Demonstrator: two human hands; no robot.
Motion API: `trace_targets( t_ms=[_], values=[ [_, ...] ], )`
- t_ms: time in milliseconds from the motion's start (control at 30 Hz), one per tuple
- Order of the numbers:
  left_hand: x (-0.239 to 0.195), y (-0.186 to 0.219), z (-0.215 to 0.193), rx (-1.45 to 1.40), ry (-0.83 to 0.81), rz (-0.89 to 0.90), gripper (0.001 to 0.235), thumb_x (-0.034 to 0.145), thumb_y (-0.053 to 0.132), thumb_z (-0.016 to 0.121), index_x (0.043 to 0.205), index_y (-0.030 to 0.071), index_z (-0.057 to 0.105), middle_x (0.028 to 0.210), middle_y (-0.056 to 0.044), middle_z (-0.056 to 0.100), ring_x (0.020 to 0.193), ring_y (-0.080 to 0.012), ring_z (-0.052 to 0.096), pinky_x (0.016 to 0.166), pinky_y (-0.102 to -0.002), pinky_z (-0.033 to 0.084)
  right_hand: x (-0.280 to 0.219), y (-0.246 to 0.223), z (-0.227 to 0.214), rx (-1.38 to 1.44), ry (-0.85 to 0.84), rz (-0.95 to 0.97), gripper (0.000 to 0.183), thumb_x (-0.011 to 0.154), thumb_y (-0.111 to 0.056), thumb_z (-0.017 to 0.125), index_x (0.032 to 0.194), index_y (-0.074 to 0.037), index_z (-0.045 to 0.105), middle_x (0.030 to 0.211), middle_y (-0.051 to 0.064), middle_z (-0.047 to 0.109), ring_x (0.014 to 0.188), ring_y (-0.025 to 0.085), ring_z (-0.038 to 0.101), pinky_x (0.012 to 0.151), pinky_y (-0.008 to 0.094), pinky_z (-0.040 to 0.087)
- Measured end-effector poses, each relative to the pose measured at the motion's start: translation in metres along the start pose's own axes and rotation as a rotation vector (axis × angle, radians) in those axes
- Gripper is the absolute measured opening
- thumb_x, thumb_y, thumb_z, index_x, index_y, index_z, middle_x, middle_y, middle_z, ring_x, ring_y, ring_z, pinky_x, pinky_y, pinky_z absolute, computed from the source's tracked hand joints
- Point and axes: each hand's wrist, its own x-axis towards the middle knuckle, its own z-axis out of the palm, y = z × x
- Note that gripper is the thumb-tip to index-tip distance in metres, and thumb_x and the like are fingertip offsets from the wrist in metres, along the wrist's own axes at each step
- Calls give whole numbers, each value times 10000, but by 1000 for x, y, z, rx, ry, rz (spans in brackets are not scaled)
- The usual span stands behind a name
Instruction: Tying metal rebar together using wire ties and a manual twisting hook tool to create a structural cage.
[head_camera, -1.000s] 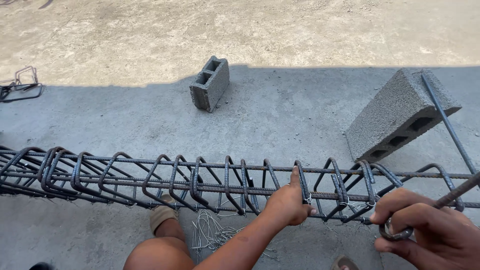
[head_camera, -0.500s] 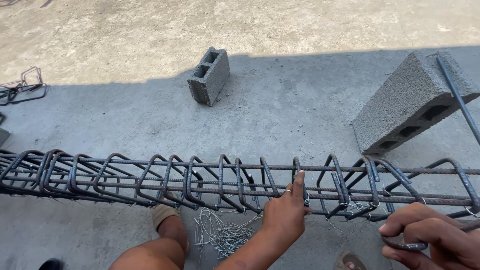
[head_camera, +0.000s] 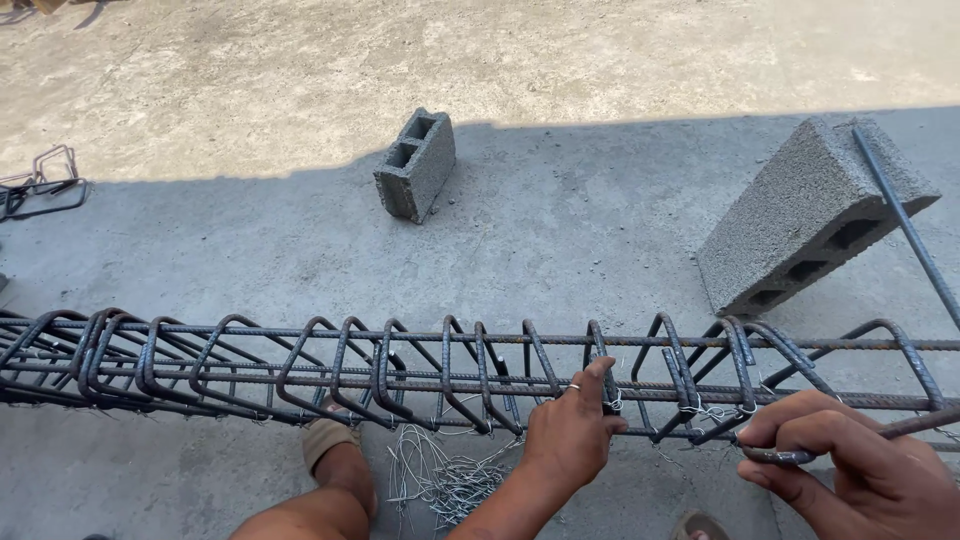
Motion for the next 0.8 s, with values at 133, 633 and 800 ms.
trace_targets(
  t_ms=[133, 633, 800],
  values=[
    [-1, 3, -16, -137, -124, -85, 834, 918, 235, 731, 1572, 145, 220, 1232, -229, 653, 892, -433, 717, 762, -561, 538, -1, 2, 2, -124, 0, 27, 280, 518, -135, 913, 645, -124, 664, 848, -15, 858, 563, 73, 837, 323, 193, 560],
    [4, 21, -46, -163, -286, -188, 1016, 886, 140, 754, 1628, 130, 60, 1365, -227, 579, 1103, -372, 661, 930, -504, 536, 2, 33, -6, -135, -101, -64, 248, 545, -185, 908, 667, -159, 694, 859, -32, 861, 622, 56, 891, 540, 191, 766],
    [6, 19, -81, -6, -373, -177, 929, 910, 247, 743, 1643, 138, 182, 1515, -237, 438, 1156, -447, 644, 973, -557, 538, 4, 25, -5, -209, -104, 33, 235, 530, -199, 929, 632, -160, 721, 854, -61, 881, 585, 55, 883, 537, 216, 745]
  ],
)
